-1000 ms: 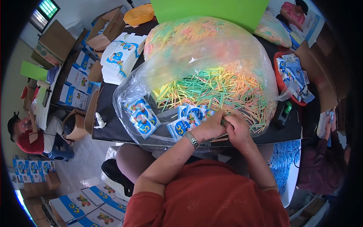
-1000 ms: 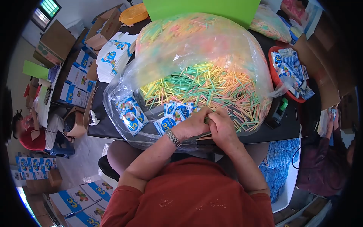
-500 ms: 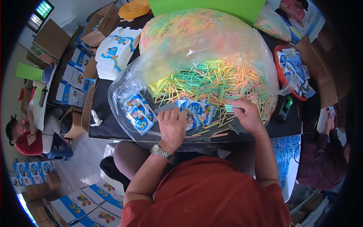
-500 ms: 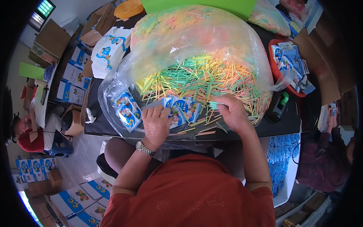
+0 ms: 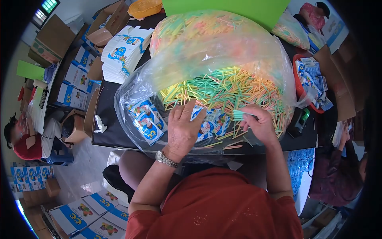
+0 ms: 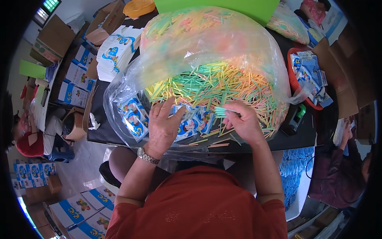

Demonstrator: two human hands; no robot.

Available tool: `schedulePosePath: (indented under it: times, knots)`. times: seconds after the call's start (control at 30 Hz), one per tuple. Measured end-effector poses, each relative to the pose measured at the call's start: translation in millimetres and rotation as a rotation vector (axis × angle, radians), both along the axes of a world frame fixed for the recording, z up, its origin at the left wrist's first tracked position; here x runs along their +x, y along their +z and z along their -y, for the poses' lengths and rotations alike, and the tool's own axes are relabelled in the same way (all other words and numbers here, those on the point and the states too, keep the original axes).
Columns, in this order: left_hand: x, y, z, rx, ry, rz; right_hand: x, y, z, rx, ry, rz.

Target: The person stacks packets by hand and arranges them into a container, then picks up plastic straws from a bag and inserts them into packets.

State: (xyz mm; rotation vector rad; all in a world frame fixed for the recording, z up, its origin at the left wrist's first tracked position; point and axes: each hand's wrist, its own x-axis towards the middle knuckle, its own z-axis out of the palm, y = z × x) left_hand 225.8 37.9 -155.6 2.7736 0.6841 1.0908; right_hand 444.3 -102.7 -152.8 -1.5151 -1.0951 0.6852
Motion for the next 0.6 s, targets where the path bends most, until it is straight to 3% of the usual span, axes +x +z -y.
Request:
schedulePosePath:
  times: [0.03, 0.07, 0.13, 0.23, 0.27, 0.37, 0.4, 0.47, 0.53, 0.57, 0.6]
  knots:
    - [1.6, -0.2, 3.3, -0.176, -0.028, 0.037, -5.8, 2.9, -1.6, -0.005, 0.058, -0.118]
    - [4.4, -4.9, 2.5, -0.175, -0.028, 0.038, -11.5, 4.5, -4.7, -0.008, 0.117, -0.236]
    - [7.8, -23.9, -2.5, -0.708, 0.036, 0.139, -20.1, -3.1, -12.1, -0.006, 0.107, -0.287]
    - [5.3, -39.4, -11.1, -0.846, -0.077, 0.118, -24.4, -18.6, -19.0, -0.088, 0.062, -0.580]
    - [4.5, -39.5, -9.8, -0.971, -0.101, 0.160, -24.3, -19.4, -19.1, -0.086, 0.061, -0.581]
    - [2.4, -41.6, -10.6, -0.996, -0.141, 0.112, -27.1, -17.1, -22.5, -0.079, 0.054, -0.638]
    - [3.6, -41.6, -10.7, -0.995, -0.143, 0.110, -31.5, -15.2, -26.3, -0.049, 0.049, -0.530]
    - [8.5, -38.7, -8.9, -0.395, -0.100, -0.085, -34.6, -19.7, -33.6, -0.020, 0.042, -0.420]
    - [16.1, -32.8, -3.3, -0.290, -0.024, -0.197, -35.9, -35.8, -42.9, 0.191, 0.127, 0.473]
    - [19.6, -30.3, -1.6, -0.180, 0.052, -0.305, -39.2, -36.5, -41.2, 0.007, 0.239, 0.590]
    - [20.6, -30.4, 1.4, -0.177, 0.054, -0.305, -41.3, -39.0, -40.6, 0.011, 0.239, 0.591]
